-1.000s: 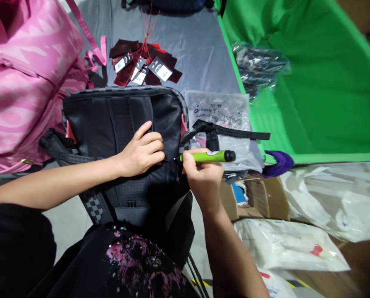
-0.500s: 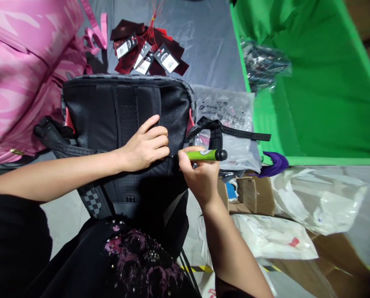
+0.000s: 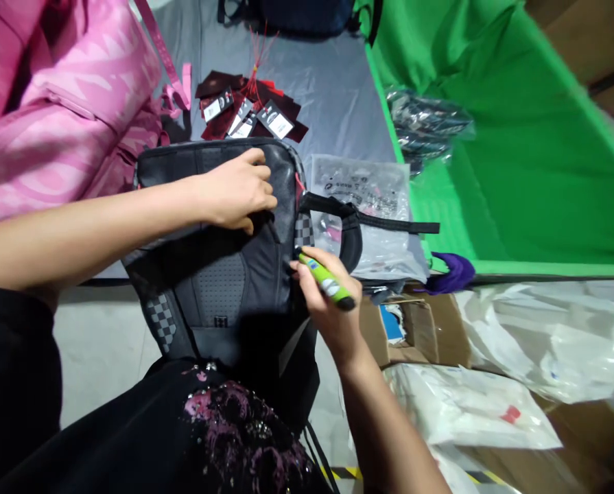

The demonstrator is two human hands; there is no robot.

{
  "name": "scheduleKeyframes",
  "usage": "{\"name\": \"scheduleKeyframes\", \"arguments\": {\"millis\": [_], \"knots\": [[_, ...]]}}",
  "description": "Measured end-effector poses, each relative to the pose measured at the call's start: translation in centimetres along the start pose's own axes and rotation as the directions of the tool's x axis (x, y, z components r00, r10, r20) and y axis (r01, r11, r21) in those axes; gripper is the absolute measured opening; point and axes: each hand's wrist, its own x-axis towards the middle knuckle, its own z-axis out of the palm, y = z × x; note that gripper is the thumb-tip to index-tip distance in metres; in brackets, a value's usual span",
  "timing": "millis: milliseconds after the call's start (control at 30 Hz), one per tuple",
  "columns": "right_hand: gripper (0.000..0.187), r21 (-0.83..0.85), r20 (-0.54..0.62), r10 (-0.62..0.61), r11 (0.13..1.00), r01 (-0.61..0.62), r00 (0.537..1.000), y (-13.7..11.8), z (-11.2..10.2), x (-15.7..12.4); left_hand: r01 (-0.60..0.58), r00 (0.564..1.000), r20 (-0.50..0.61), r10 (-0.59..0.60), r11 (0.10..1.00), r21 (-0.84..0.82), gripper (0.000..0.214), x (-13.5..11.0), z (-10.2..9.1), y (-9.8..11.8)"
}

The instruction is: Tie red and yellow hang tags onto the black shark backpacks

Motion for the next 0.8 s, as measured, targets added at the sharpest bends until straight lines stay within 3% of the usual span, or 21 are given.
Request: {"name": "scheduleKeyframes", "arguments": {"millis": [67, 133, 233, 333, 400, 467, 567, 667, 733, 800], "knots": [[0.029, 0.022, -0.05, -0.08, 0.996, 0.081, 0.996, -1.1, 0.4, -0.7, 0.033, 0.998, -0.045, -0.033, 0.999, -0.012, 0.031, -0.4, -1.8, 0.8], [0.031, -0.019, -0.174, -0.177, 0.984, 0.177, 0.969, -2.7, 0.8, -1.0, 0.098, 0.992, -0.081, -0.096, 0.995, 0.016, 0.033, -1.6, -4.3, 3.1], [0.032, -0.119, -0.29, -0.368, 0.93, 0.348, 0.883, -6.0, 0.7, -1.0, 0.219, 0.967, -0.152, -0.203, 0.97, 0.105, 0.043, -4.7, -8.8, 8.1], [0.029, -0.17, -0.246, -0.56, 0.829, 0.533, 0.792, -8.9, -0.1, -1.1, 0.307, 0.934, -0.208, -0.291, 0.95, 0.051, 0.051, -8.4, -11.4, 12.5], [0.028, -0.137, -0.19, -0.625, 0.78, 0.61, 0.757, -9.5, 0.0, -1.5, 0.356, 0.91, -0.218, -0.353, 0.934, -0.024, 0.05, -10.6, -10.8, 14.2], [0.027, -0.071, -0.102, -0.641, 0.767, 0.637, 0.761, -8.7, 0.9, -2.0, 0.374, 0.904, -0.174, -0.39, 0.92, -0.119, 0.047, -12.2, -8.6, 14.8], [0.026, 0.0, 0.03, -0.593, 0.805, 0.593, 0.805, -6.1, 3.2, -2.5, 0.317, 0.932, -0.109, -0.347, 0.922, -0.221, 0.034, -13.2, -4.9, 13.7], [0.029, 0.016, 0.026, -0.546, 0.838, 0.546, 0.837, -3.9, 5.0, -2.8, 0.352, 0.898, -0.23, -0.376, 0.926, -0.137, 0.028, -12.5, -3.4, 11.7], [0.034, 0.006, -0.014, -0.572, 0.82, 0.572, 0.82, -3.4, 5.6, -3.2, 0.418, 0.87, -0.251, -0.425, 0.905, -0.083, 0.049, -11.5, -3.4, 10.1], [0.036, -0.005, -0.02, -0.583, 0.812, 0.583, 0.812, -3.4, 5.8, -4.1, 0.461, 0.874, -0.148, -0.462, 0.886, -0.046, 0.081, -10.1, -3.1, 8.6]]}}
